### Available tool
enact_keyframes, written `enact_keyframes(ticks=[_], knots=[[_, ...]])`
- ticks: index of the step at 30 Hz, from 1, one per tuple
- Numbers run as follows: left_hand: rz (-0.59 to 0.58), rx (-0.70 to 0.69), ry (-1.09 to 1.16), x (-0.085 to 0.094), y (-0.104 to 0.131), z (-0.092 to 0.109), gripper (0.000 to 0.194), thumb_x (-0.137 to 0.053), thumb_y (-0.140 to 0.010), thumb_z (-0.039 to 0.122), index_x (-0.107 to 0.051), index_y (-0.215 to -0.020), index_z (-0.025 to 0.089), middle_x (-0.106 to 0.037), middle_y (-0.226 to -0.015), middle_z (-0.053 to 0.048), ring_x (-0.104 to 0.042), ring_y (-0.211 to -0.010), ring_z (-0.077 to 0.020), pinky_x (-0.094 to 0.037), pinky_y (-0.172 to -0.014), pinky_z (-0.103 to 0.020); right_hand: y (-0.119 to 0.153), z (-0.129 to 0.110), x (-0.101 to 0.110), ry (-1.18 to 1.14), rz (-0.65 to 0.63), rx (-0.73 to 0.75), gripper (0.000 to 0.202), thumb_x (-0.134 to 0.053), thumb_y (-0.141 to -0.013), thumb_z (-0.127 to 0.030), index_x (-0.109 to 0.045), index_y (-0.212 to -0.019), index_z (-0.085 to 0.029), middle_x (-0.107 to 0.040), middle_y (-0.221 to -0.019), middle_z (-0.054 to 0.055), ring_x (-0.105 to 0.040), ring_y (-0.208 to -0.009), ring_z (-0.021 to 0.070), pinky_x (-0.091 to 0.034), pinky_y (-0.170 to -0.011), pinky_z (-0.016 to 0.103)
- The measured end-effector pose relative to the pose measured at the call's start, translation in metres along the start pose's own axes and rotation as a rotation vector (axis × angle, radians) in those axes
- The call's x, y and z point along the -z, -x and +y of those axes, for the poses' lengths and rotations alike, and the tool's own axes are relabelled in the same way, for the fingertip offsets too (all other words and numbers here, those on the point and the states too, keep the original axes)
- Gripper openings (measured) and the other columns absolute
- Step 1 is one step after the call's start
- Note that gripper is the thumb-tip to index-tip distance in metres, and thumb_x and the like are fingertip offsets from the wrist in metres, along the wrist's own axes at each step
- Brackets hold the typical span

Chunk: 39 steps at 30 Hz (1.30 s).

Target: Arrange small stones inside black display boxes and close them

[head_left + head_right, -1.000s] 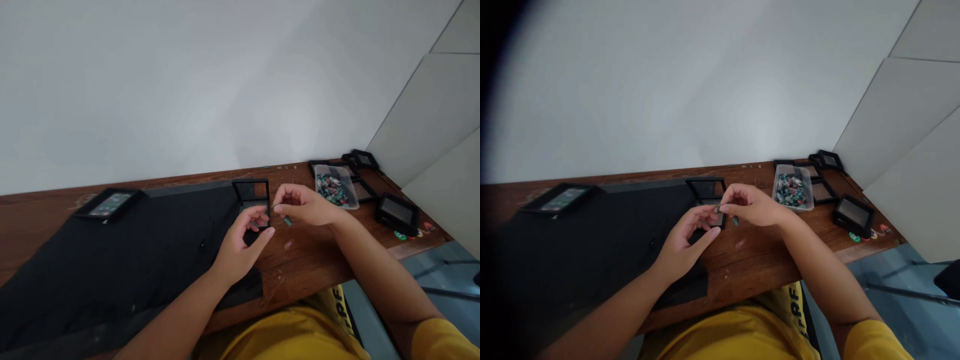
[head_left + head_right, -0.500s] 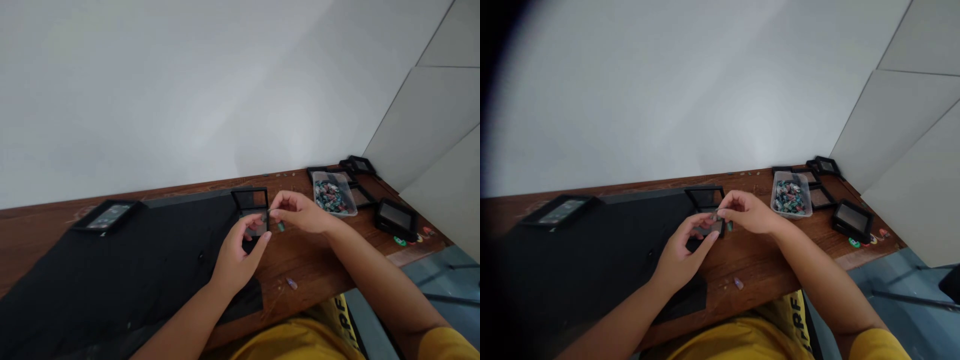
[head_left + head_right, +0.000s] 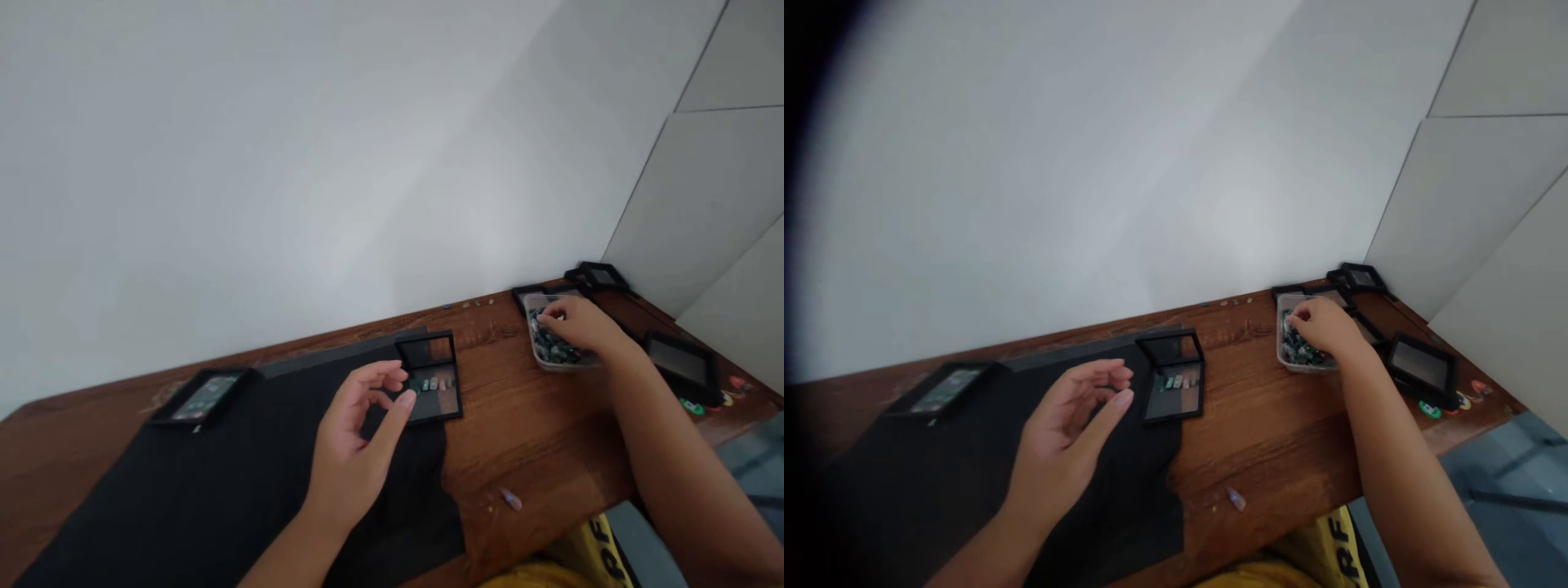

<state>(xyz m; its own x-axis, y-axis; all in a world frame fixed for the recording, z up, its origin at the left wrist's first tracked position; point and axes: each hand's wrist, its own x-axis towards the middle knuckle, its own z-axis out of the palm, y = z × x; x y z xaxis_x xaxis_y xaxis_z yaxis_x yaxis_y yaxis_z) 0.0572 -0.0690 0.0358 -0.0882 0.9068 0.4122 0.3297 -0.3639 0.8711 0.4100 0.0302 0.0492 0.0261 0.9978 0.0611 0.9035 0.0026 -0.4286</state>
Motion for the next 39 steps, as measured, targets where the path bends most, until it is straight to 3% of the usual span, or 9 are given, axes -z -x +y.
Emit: enact_keyframes(ticks=[2,5,10,13,17,20,25,39], knots=[[0.003,-0.008,-0.047,0.016,-0.009,-0.009,0.027,-0.073,-0.087,0.04,-0.069,-0.109,0.025,-0.072,-0.1,-0.004,-0.067,-0.09,-0.0198,-0.057,-0.077,-0.031,0.004,-0.005,0.002,0.043,-0.031,-0.094,0.025,-0.068,-0.084,-0.044,-0.073,-0.072,-0.023,-0.071,-0.069,0.006,-0.062,-0.06,0.0205,-0.044,-0.055,0.034],[0.015,0.035,-0.097,0.035,-0.019,-0.036,0.028,-0.073,-0.086,0.043,-0.07,-0.108,0.025,-0.072,-0.097,-0.004,-0.068,-0.088,-0.0212,-0.057,-0.078,-0.034,0.007,-0.014,0.012,0.104,0.015,-0.141,0.017,-0.076,-0.077,-0.038,-0.072,-0.071,-0.023,-0.071,-0.072,0.006,-0.062,-0.064,0.021,-0.044,-0.058,0.035],[0.024,0.15,-0.095,0.04,-0.029,-0.076,0.033,-0.075,-0.081,0.049,-0.071,-0.103,0.025,-0.073,-0.091,-0.003,-0.068,-0.083,-0.0223,-0.057,-0.074,-0.035,-0.015,-0.059,0.019,0.125,0.093,0.06,0.014,-0.066,-0.088,-0.034,-0.074,-0.091,-0.023,-0.077,-0.092,0.008,-0.068,-0.081,0.023,-0.051,-0.07,0.036],[0.069,0.229,0.023,0.035,-0.032,-0.08,0.035,-0.077,-0.076,0.05,-0.072,-0.099,0.024,-0.073,-0.087,-0.003,-0.069,-0.084,-0.0225,-0.058,-0.074,-0.034,-0.047,-0.099,0.004,0.335,-0.036,0.082,0.025,-0.065,-0.091,-0.03,-0.075,-0.112,-0.021,-0.077,-0.111,0.013,-0.071,-0.104,0.0289,-0.055,-0.087,0.04],[0.097,0.283,0.076,0.034,-0.034,-0.075,0.037,-0.079,-0.072,0.049,-0.072,-0.097,0.022,-0.072,-0.085,-0.003,-0.068,-0.083,-0.0215,-0.056,-0.074,-0.033,-0.086,-0.13,-0.03,0.39,-0.14,0.028,0.033,-0.076,-0.08,-0.014,-0.076,-0.114,-0.014,-0.076,-0.116,0.022,-0.071,-0.112,0.0335,-0.056,-0.09,0.04],[0.109,0.286,0.068,0.035,-0.034,-0.074,0.038,-0.078,-0.071,0.05,-0.071,-0.096,0.022,-0.072,-0.084,-0.002,-0.067,-0.082,-0.0214,-0.055,-0.075,-0.033,-0.101,-0.132,-0.05,0.4,-0.154,-0.023,0.035,-0.079,-0.084,-0.019,-0.074,-0.118,-0.011,-0.074,-0.119,0.023,-0.071,-0.116,0.0321,-0.056,-0.095,0.04],[0.098,0.279,0.068,0.035,-0.037,-0.074,0.041,-0.076,-0.067,0.053,-0.071,-0.094,0.023,-0.072,-0.084,-0.002,-0.068,-0.082,-0.0217,-0.054,-0.075,-0.033,-0.106,-0.126,-0.067,0.421,-0.179,-0.089,0.039,-0.068,-0.1,-0.039,-0.065,-0.13,-0.014,-0.067,-0.131,0.013,-0.068,-0.114,0.0254,-0.059,-0.097,0.047],[0.043,0.227,0.007,0.034,-0.036,-0.071,0.038,-0.071,-0.072,0.054,-0.072,-0.093,0.023,-0.073,-0.085,-0.003,-0.069,-0.08,-0.0215,-0.055,-0.072,-0.033,-0.112,-0.126,-0.074,0.43,-0.173,-0.117,0.04,-0.067,-0.1,-0.038,-0.063,-0.132,-0.015,-0.065,-0.133,0.013,-0.067,-0.115,0.0254,-0.059,-0.097,0.047]])
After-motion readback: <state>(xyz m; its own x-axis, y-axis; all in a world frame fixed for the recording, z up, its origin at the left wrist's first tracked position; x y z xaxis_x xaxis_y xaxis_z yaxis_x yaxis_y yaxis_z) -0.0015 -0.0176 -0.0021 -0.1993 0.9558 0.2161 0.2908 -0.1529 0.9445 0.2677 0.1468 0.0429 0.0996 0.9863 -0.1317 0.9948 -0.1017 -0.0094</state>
